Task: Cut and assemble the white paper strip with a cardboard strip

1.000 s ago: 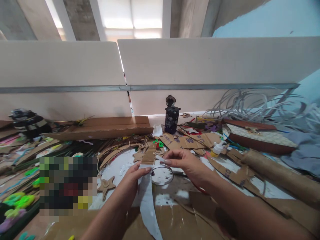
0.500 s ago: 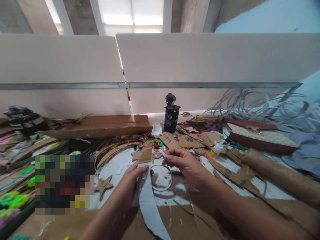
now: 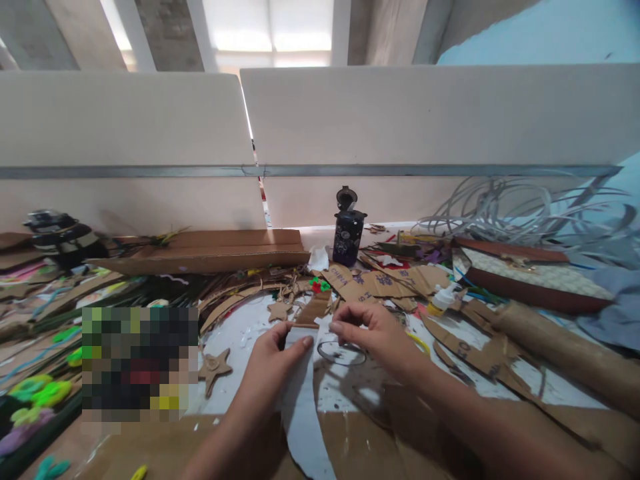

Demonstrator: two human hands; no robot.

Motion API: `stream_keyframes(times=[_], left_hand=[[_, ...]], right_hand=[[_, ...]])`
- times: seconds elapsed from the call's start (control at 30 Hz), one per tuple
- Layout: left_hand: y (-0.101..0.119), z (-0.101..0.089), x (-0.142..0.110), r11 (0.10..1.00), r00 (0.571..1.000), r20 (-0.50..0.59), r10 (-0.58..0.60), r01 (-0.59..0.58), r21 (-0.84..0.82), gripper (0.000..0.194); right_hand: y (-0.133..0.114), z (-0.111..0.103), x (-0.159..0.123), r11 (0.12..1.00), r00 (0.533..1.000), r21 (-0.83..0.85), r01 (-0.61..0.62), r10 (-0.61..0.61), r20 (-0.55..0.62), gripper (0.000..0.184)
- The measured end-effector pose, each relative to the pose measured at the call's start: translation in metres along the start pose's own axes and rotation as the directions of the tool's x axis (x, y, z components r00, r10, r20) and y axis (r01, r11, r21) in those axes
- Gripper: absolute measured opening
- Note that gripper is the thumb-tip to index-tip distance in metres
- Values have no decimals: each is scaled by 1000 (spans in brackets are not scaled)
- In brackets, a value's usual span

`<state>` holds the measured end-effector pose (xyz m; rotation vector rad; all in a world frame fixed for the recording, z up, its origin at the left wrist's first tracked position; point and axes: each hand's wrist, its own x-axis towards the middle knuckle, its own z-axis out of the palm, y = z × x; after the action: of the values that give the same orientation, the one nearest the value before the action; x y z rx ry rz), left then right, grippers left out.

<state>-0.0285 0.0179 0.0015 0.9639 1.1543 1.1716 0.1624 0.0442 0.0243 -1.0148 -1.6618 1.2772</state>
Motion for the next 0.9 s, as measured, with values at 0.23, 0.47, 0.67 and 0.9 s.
stream_keyframes(times=[0.23,0.47,0.67,0.9], left_hand=[[-5,5,-7,971,985,69,155,-165,171,8],[-4,7,-10,967,977,135,164,-186,171,13],[-1,8,-11,968,974,162,157,-184,170,19],[-1,9,-13,967,979,157,127,-157,202,22]], right_hand=[[-4,7,-7,931,985,-326,163,-170,7,15],[-7,4,-7,899,984,-402,172,-178,22,14],[-7,3,-6,919,989,-367,143,-146,18,16],[-7,4,-6,921,990,-366,136,-144,6,16]])
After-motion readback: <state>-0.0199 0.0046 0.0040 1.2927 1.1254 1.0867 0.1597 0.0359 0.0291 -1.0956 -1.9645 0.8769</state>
